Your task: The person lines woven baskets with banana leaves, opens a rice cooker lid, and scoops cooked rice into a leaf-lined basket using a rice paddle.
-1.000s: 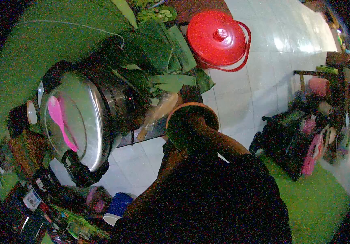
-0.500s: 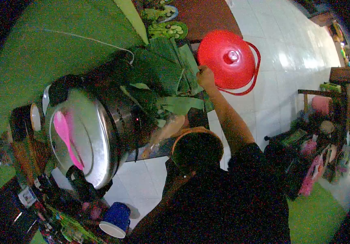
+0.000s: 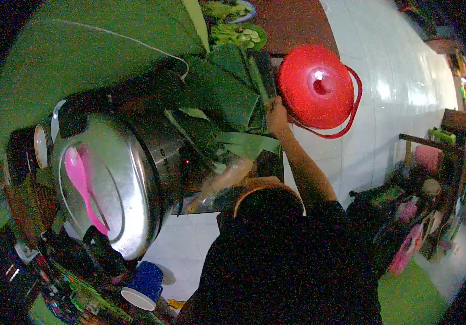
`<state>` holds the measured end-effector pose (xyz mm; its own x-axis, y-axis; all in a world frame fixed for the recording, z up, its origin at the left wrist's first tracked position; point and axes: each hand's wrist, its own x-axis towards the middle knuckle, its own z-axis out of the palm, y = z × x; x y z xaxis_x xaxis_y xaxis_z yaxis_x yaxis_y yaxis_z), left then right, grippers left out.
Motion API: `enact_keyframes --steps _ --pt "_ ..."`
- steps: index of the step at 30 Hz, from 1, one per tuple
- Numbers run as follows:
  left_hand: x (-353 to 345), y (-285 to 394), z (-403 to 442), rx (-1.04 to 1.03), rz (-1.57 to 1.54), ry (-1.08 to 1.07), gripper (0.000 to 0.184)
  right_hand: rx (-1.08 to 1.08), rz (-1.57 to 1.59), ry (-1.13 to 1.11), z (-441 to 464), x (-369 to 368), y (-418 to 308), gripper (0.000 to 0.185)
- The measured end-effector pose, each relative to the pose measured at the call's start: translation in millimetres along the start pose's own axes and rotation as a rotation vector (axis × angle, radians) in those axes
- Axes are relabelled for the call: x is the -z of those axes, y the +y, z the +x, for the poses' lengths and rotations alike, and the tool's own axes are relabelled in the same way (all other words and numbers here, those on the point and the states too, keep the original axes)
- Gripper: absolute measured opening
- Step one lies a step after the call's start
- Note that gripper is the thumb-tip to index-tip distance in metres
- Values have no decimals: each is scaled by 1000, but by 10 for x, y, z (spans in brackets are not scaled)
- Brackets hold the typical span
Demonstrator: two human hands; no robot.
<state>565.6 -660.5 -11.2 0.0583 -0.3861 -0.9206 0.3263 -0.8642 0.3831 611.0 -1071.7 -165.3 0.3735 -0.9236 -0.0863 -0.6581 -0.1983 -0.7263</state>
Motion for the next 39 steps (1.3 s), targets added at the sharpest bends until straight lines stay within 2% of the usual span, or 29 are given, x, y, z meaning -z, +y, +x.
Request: enact_keyframes --steps 3,6,12,21,24,27,30,32,35,37,38,39 --pt "15 -1 -1 -8 -13 9 50 146 63 -22 -140 119 -258 15" --pt "38 22 -3 -18 -19 15 49 268 -50 5 -174 220 -461 16" --pt "121 56 -92 -43 -30 48 47 243 17 -23 -277 318 -866 23" --pt "252 180 -71 -134 12 113 44 287 54 84 -543 405 -1216 16" --pt "263 152 -113 -150 40 153 43 362 39 211 -582 360 -1157 13" --pt "263 168 -158 -175 81 204 42 227 106 109 -574 457 -1222 14" --pt "353 356 -269 -168 38 180 39 141 329 66 -546 604 -1202 17" --pt "407 250 -202 -48 -177 -6 38 114 558 44 -498 818 -1127 20" --pt "368 171 -256 -101 -259 59 34 -38 972 2 -535 1287 -1431 27" --pt "438 64 -225 -267 -222 55 32 -42 1102 -30 -604 1653 -1661 28" --pt "452 73 -275 -174 -258 85 28 -42 1167 -45 -627 1795 -1707 29" --pt "488 239 -404 -81 -299 118 25 -84 1073 2 -634 1947 -1700 26"
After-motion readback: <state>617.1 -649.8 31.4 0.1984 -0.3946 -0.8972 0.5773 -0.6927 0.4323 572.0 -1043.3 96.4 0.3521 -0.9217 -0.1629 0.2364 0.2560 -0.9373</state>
